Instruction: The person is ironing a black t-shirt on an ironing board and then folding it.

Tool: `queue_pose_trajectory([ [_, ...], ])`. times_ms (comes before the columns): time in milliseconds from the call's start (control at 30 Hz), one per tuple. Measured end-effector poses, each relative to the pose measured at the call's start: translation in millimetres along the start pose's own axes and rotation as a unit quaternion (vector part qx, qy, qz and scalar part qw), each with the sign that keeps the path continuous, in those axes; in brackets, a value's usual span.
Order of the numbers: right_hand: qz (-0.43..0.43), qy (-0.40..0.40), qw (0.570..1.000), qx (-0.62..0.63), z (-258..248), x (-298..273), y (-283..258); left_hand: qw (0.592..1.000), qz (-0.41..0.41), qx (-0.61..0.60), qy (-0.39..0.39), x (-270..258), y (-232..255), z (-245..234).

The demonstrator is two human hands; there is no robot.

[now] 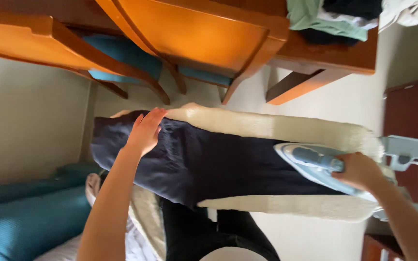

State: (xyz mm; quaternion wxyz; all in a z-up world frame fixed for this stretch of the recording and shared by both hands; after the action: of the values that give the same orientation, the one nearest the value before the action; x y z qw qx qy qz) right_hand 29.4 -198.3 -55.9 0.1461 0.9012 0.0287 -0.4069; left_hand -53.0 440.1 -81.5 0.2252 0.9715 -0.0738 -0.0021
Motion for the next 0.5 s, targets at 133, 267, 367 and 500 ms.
queue_pose_trajectory([
  [133,0.014,-0.02,1.0,-0.007,18.2,9.6,-3.5,0.99,-0.005,-0.056,-0.13,27.1,-69.3,31.4],
  [267,0.025,-0.015,0.999,0.019,22.6,4.7,-16.7,0.963,-0.017,0.011,-0.268,45.1,-102.7,22.2],
  [367,0.034,-0.012,0.999,0.0,5.2,-6.6,-43.6,0.947,-0.049,0.0,-0.316,44.4,-129.9,10.5],
  [500,0.023,-0.019,0.999,-0.045,-7.0,-9.2,-73.8,0.944,-0.111,-0.062,-0.305,28.3,-151.3,-11.9],
])
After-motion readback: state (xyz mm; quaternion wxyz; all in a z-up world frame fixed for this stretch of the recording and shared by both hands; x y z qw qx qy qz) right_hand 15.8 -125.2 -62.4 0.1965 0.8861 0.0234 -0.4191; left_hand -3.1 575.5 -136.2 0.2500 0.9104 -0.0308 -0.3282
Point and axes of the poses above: each hand's wrist, its own x-axis towards the middle knuckle, its own z-axis out of the palm, y = z × x, the point moved 6 cm from there along x, towards the middle knuckle, and after that the axes turned 4 degrees about z, right-handed, at the moved point
